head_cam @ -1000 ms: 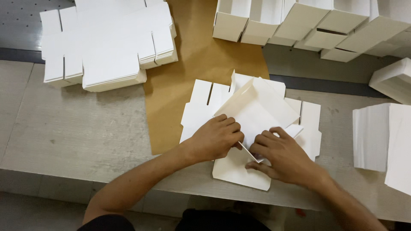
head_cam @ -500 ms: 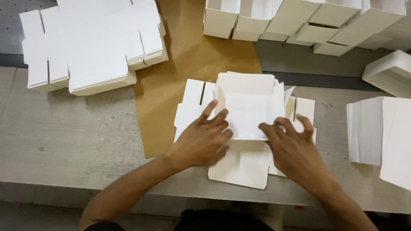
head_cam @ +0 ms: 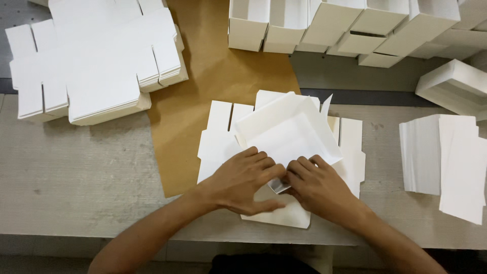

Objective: The person folds flat white cardboard pieces into small rectangular boxes by hand. They fold the side flaps, tuck the tabs into slots, and place the finished boxes into a stack on the table.

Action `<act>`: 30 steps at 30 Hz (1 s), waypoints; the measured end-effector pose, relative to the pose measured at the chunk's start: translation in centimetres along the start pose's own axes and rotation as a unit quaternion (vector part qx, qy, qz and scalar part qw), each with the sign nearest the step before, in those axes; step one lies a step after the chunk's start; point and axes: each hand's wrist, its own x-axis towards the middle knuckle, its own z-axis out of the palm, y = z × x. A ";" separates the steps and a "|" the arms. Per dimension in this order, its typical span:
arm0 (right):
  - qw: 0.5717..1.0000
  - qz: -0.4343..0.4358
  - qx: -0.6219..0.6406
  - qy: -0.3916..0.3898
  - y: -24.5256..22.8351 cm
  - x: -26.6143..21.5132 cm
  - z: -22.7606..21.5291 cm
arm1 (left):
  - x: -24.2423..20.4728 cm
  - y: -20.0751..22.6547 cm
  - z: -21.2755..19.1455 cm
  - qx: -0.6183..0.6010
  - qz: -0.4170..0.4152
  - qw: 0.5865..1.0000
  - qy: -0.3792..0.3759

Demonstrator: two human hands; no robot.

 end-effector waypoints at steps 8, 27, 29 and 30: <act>0.997 0.011 0.057 0.048 -0.5 -0.2 0.1 | 0.9 0.9 1.8 0.041 -0.011 0.999 0.027; 0.994 0.028 0.078 0.066 -0.1 -0.4 0.7 | 1.0 -0.9 5.0 0.040 0.068 0.994 0.072; 0.994 0.031 0.082 0.059 -0.1 -0.5 0.5 | 1.1 -0.5 4.2 0.037 0.047 0.997 0.054; 0.994 0.031 0.087 0.051 -0.2 -0.4 0.5 | 1.1 -0.3 3.8 0.032 0.021 0.999 0.037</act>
